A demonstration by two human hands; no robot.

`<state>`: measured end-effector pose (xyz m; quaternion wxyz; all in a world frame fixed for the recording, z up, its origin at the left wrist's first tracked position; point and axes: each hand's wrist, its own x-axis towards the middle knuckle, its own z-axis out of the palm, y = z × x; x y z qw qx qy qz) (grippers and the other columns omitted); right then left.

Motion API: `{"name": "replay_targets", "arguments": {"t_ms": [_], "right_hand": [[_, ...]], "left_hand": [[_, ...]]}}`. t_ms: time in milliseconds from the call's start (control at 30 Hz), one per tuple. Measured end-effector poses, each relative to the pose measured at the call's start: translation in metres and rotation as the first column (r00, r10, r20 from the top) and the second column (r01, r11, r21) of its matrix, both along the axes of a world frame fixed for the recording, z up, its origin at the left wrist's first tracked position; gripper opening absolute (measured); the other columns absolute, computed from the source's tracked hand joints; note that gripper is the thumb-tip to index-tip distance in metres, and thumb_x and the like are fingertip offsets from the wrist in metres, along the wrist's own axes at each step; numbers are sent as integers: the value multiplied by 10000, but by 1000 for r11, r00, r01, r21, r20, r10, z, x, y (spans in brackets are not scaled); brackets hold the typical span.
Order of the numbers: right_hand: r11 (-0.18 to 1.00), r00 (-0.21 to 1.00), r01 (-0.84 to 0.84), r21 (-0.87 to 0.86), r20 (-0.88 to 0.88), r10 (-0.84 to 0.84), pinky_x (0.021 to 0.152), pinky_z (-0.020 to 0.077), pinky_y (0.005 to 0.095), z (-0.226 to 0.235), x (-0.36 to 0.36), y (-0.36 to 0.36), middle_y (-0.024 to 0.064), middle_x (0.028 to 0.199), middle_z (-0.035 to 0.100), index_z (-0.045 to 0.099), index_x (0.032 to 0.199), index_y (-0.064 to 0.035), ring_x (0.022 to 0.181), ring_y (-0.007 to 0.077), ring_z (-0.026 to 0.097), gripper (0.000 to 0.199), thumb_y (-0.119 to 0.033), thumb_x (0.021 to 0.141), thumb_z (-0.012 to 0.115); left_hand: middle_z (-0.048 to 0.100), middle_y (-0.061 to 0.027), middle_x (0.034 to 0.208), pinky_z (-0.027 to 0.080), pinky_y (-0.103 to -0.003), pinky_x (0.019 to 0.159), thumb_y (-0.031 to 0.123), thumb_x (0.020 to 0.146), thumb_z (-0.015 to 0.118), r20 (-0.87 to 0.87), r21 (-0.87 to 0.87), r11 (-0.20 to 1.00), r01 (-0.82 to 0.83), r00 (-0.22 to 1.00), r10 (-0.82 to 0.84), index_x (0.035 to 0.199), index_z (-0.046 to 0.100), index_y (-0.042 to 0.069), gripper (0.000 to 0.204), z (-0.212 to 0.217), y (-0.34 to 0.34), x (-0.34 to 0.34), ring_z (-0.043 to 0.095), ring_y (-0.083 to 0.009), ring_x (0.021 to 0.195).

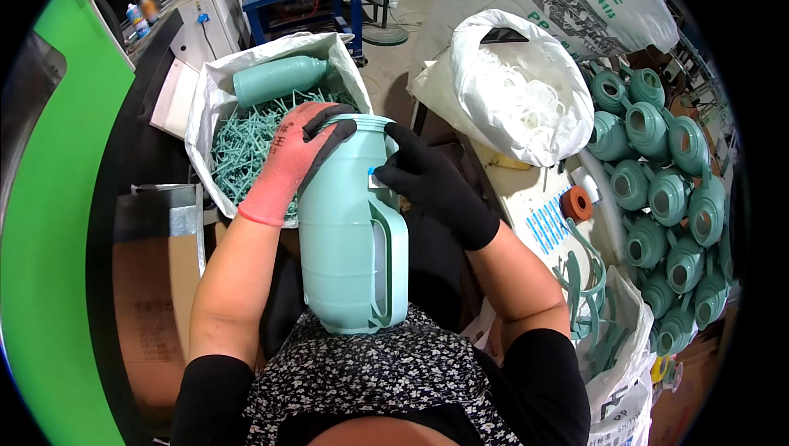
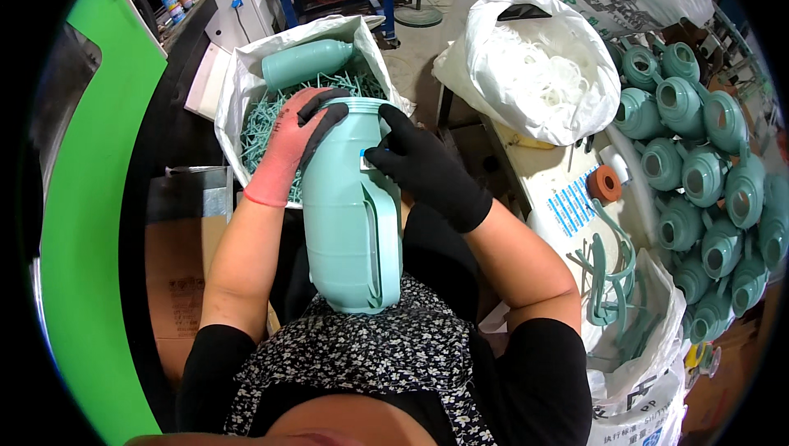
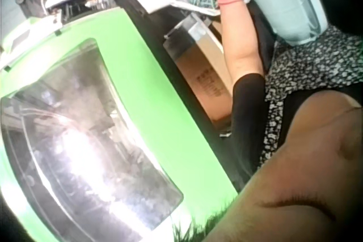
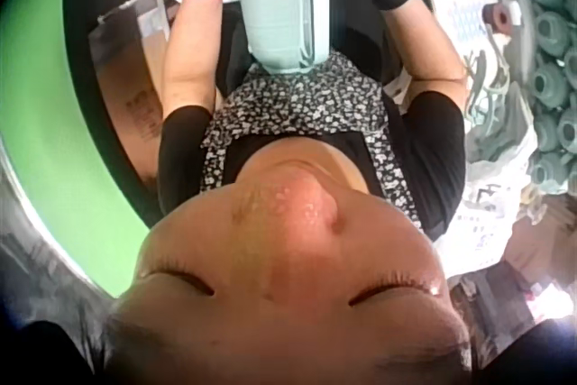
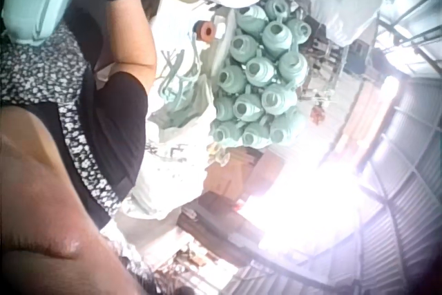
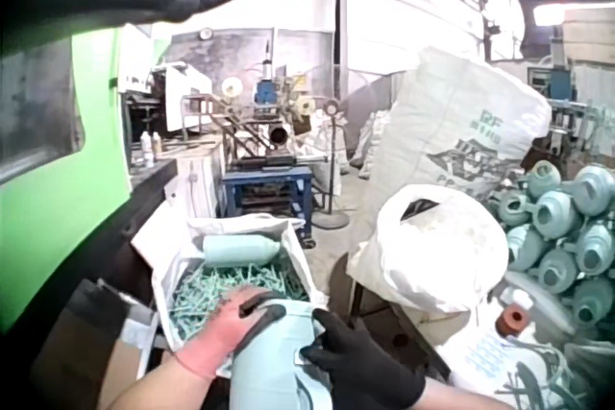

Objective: The person assembles light blue plastic containers by inserting handles into the body and applying labels. The person picks up a container body, inserts a handle, and then applies a label from a roll on the table. The finished containers are placed into a large white bag filled with shredded packing material.

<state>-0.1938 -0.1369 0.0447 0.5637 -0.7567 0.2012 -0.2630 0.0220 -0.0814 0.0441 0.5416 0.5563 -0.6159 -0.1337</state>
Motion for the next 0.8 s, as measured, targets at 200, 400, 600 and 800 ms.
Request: {"name": "replay_targets", "arguments": {"t_ms": [200,400,600,800], "right_hand": [[949,967,151,-278,-156,-199,751,501,374,-11,-5,2,191,971,642,351,1380,-42,842,259,649,689,-192,796,684],[985,997,-32,172,68,21,738,493,311,-138,-76,-1,40,988,585,488,1259,-38,896,145,571,415,-115,870,608],[655,925,22,755,234,-301,1008,406,371,-120,-61,39,71,1236,544,454,1316,-74,1140,196,519,464,-395,982,430],[760,692,279,587,426,-583,1027,386,393,-88,-66,11,120,1289,511,415,1348,-52,1201,235,480,494,-211,902,556]], "left_hand": [[639,-106,999,468,-324,857,205,814,685,69,-47,999,-18,997,21,1011,671,45,253,-2,4,2,609,-256,930],[658,-98,1062,478,-269,867,42,870,601,-409,-142,971,-192,905,119,1103,631,-35,247,2,34,74,599,-151,955],[583,-159,1120,416,-296,901,222,948,523,-335,-93,851,-517,821,463,1187,521,-78,383,-11,93,46,543,-194,1005],[516,-140,1234,386,-333,969,145,938,503,-520,76,918,-389,770,370,1335,414,-22,439,-86,142,22,501,-202,1106]]}}
